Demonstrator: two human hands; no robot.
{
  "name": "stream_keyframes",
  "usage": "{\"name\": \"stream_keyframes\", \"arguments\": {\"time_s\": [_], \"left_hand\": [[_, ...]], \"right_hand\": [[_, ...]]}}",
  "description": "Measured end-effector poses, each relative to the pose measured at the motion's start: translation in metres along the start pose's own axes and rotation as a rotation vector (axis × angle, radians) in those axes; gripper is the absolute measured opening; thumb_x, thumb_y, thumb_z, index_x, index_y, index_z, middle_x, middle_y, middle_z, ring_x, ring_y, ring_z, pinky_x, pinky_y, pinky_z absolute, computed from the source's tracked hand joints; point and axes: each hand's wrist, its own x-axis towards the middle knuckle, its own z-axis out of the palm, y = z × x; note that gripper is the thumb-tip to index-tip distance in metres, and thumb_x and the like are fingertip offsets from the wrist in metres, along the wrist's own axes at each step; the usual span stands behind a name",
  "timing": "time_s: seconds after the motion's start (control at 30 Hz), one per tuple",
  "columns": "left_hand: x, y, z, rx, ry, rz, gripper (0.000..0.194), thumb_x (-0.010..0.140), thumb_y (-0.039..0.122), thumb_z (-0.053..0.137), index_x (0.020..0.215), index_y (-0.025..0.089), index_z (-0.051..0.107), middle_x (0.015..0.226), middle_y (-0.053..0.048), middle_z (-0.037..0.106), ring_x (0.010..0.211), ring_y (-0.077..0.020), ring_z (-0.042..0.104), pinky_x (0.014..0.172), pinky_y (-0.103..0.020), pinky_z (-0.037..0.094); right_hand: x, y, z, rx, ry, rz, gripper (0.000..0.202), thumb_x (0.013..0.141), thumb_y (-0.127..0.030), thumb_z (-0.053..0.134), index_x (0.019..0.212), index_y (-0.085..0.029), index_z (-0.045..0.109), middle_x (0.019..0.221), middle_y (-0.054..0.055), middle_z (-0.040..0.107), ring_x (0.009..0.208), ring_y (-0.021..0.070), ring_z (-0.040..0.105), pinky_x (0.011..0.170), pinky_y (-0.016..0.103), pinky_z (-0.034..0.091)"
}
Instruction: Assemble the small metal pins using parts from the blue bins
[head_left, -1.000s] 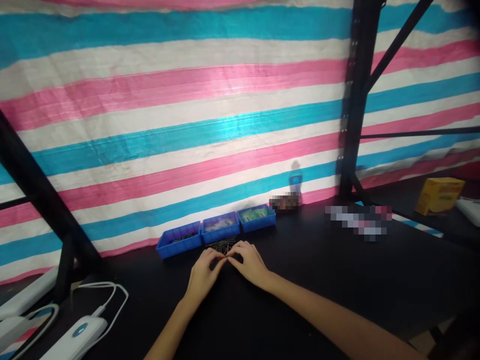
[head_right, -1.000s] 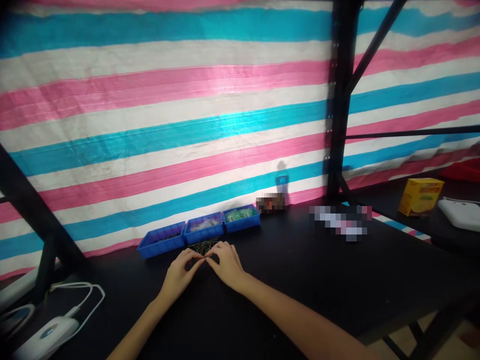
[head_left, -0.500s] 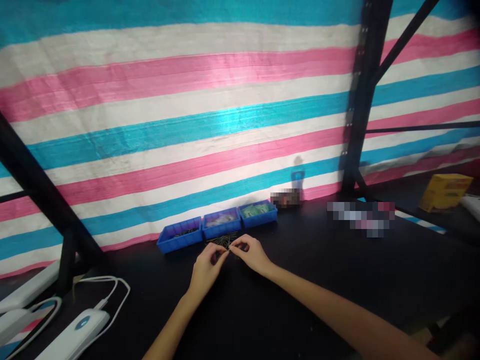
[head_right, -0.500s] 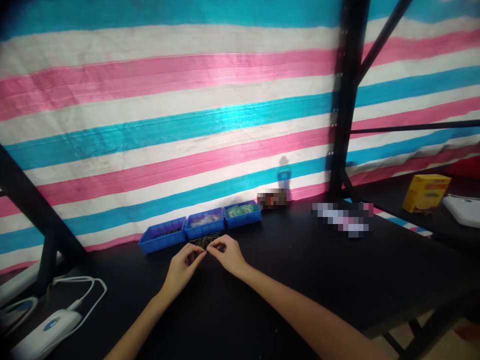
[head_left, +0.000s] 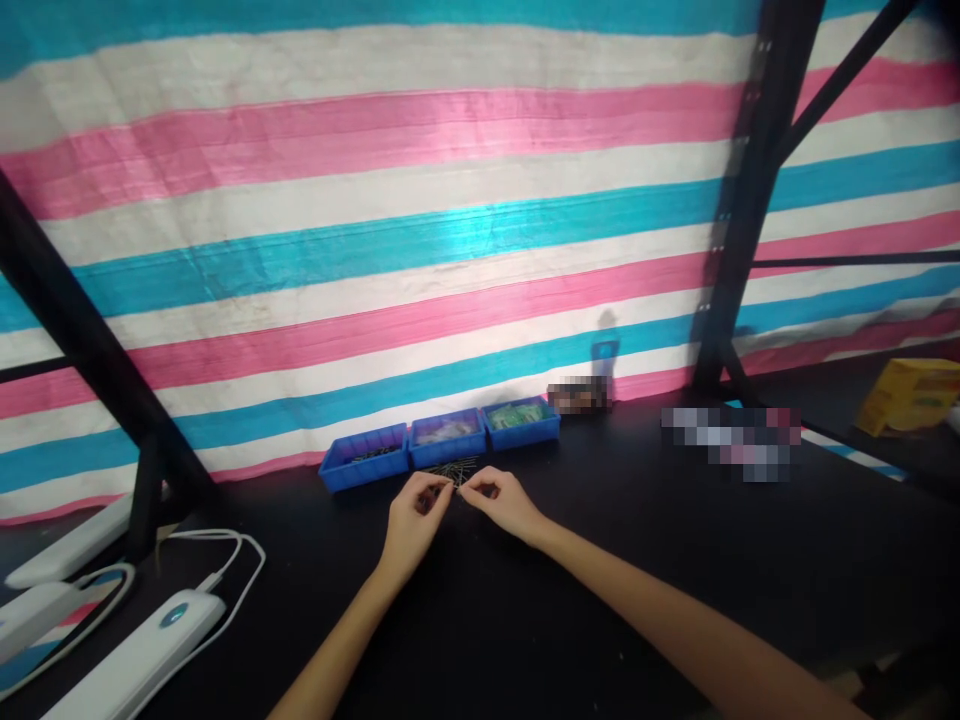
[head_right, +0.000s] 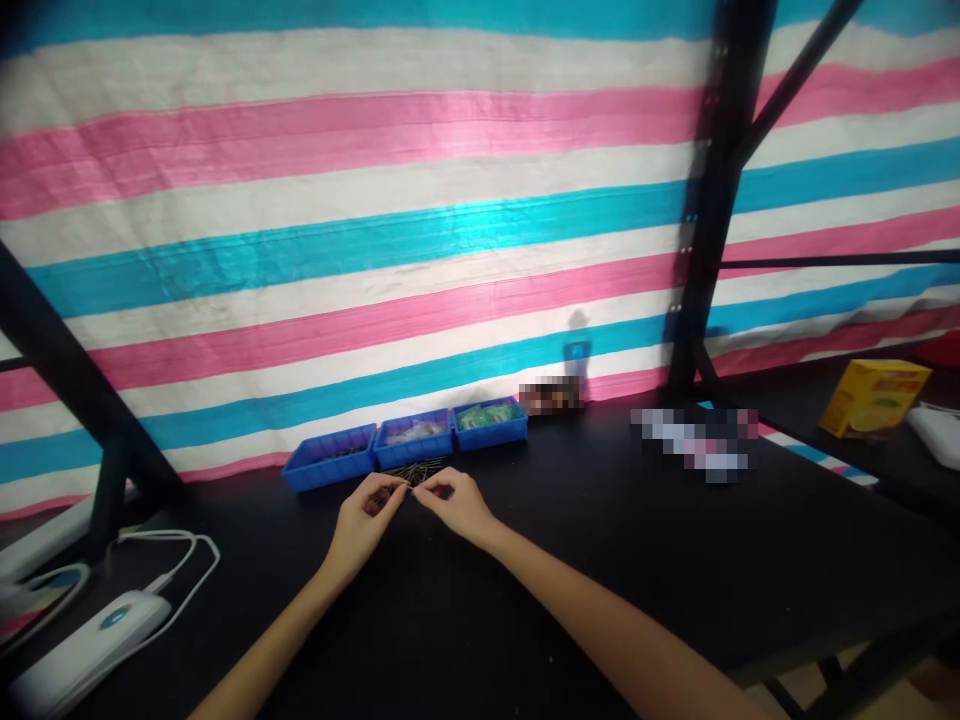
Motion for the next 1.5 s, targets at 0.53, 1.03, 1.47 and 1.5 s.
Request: {"name": "stream_keyframes", "arguments": {"time_s": [0.53,1.03,1.47,1.5], "left_hand": [[0.011,-0.024,-0.014,-0.334,0.125,-0.37,0.042,0.068,0.043,0.059,0.097,0.013,0.06,0.082,-0.008,0.067,0.05,-0.011,0.055,0.036,-0.017,0.033],[0.025,-0.046,-0.047,-0.645,0.175,-0.478,0.053,0.069,0.03,0.064,0.118,0.013,0.051,0.118,-0.016,0.055,0.062,-0.0132,0.064,0.034,-0.015,0.032],[0.021,-0.044,-0.056,-0.068,-0.225,-0.085,0.04,0.065,0.042,0.065,0.097,0.018,0.066,0.089,-0.006,0.067,0.07,-0.0161,0.056,0.06,-0.024,0.04],[0.02,-0.044,-0.059,-0.039,-0.337,-0.081,0.037,0.063,0.044,0.066,0.09,0.018,0.069,0.084,-0.004,0.066,0.067,-0.0146,0.055,0.059,-0.024,0.039]], "right_hand": [[0.004,-0.002,-0.001,0.193,0.042,0.178,0.028,0.076,-0.041,0.051,0.081,-0.017,0.065,0.078,0.003,0.063,0.067,0.0141,0.055,0.063,0.025,0.044],[0.004,0.004,-0.001,0.12,-0.001,0.171,0.037,0.08,-0.046,0.045,0.084,-0.015,0.065,0.072,0.003,0.056,0.057,0.0114,0.048,0.056,0.024,0.039],[0.003,0.0,0.001,0.065,-0.022,0.152,0.038,0.079,-0.046,0.045,0.081,-0.014,0.066,0.065,0.002,0.056,0.057,0.0122,0.049,0.057,0.024,0.038],[0.003,0.001,0.001,0.065,-0.021,0.147,0.038,0.079,-0.046,0.045,0.081,-0.014,0.067,0.065,0.002,0.056,0.057,0.0121,0.049,0.057,0.024,0.038]]}}
